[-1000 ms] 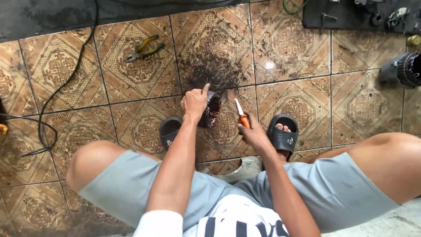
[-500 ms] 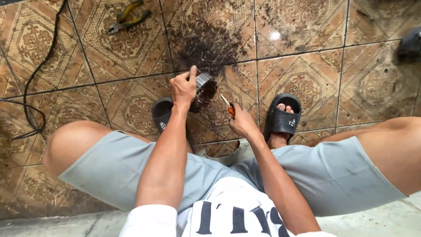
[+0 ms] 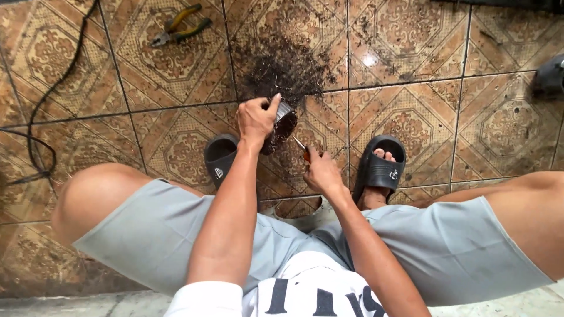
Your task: Extracting copper wire from a motor stator using pliers while sitting on the floor.
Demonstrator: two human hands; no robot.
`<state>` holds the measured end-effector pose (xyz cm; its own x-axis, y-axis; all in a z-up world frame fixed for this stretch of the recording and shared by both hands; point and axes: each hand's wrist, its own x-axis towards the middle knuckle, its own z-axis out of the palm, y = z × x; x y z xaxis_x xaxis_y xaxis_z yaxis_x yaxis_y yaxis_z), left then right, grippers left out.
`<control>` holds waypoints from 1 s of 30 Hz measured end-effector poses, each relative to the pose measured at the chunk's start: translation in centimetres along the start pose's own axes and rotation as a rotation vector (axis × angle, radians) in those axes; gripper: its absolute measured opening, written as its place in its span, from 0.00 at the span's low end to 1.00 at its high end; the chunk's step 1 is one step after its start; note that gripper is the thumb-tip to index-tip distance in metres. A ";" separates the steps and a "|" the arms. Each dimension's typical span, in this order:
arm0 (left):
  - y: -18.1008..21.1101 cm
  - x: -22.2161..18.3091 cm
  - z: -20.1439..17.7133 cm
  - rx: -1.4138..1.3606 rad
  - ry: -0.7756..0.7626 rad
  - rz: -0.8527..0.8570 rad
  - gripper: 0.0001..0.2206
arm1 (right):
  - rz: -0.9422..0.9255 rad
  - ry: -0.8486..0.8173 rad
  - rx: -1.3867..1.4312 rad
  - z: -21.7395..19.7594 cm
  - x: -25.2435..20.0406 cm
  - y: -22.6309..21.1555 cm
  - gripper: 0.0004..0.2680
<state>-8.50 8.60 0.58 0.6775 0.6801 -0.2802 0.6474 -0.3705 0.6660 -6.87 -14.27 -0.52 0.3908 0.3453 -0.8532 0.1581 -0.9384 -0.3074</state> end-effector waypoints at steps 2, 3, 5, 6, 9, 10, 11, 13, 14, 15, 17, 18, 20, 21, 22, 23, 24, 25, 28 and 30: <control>0.6 0.7 -0.1 0.023 -0.002 0.001 0.25 | 0.029 -0.003 -0.201 -1.0 -1.1 -1.1 0.29; 0.1 0.7 0.6 0.015 0.006 0.002 0.25 | 0.026 0.004 -0.210 -0.6 -0.7 -0.3 0.29; -0.6 1.3 1.7 0.070 -0.050 0.012 0.27 | -0.227 0.171 -0.624 0.0 0.1 1.0 0.16; -0.3 1.0 1.6 0.065 -0.050 0.008 0.27 | -0.225 0.168 -0.630 -1.3 -0.1 -0.2 0.16; 0.7 1.6 0.8 0.081 -0.034 -0.005 0.26 | -0.215 0.054 -0.962 -5.8 0.1 -3.6 0.19; 0.7 1.2 0.6 0.055 -0.033 0.012 0.26 | -0.292 0.084 -1.050 -6.8 -0.4 -4.0 0.17; 0.6 0.8 0.5 0.029 -0.031 0.029 0.26 | -0.371 0.115 -1.135 -7.8 -0.8 -4.4 0.15; -0.1 0.6 0.8 0.052 -0.036 0.039 0.25 | -0.409 0.099 -1.173 -9.5 -2.3 -5.8 0.16; -0.4 0.4 0.9 0.082 -0.059 0.064 0.24 | -0.432 0.084 -1.192 -10.2 -3.1 -6.4 0.18; -0.7 0.4 0.9 0.081 -0.053 0.052 0.24 | -0.443 0.078 -1.199 -10.4 -2.8 -6.7 0.18; -0.8 0.2 1.3 0.073 -0.107 0.180 0.22 | -0.473 0.042 -1.290 -10.8 -2.5 -6.7 0.23; -0.8 0.0 1.2 0.074 -0.109 0.176 0.22 | -0.475 0.038 -1.290 -10.3 -2.3 -6.5 0.23; -0.4 -0.2 1.3 0.078 -0.145 0.260 0.19 | -0.498 0.062 -1.197 -9.5 -2.1 -5.8 0.21; -0.2 0.1 1.3 0.078 -0.152 0.265 0.19 | -0.492 0.061 -1.191 -9.0 -1.7 -5.2 0.21; -0.1 0.0 1.4 0.080 -0.152 0.273 0.19 | -0.536 0.127 -1.149 -8.3 -1.5 -4.5 0.20; 0.0 0.0 1.6 0.081 -0.153 0.282 0.19 | -0.579 0.192 -1.106 -7.6 -1.2 -3.8 0.19; -0.5 0.3 1.9 0.081 -0.160 0.289 0.19 | -0.571 0.194 -1.100 -7.3 -1.0 -3.9 0.19; -0.9 0.6 2.2 0.079 -0.145 0.309 0.19 | -0.526 0.154 -1.112 -7.0 -0.8 -4.1 0.22; -1.5 0.6 2.2 0.073 -0.112 0.311 0.18 | -0.504 0.114 -1.088 -5.9 0.3 -3.2 0.23; -1.6 0.8 1.8 0.073 -0.083 0.300 0.21 | -0.528 0.127 -1.055 -5.5 0.7 -2.8 0.22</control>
<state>-8.35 8.63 -1.96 0.8663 0.4806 -0.1366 0.4357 -0.5929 0.6772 -2.01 -11.33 2.04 0.1303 0.7408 -0.6590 0.9730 -0.2234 -0.0588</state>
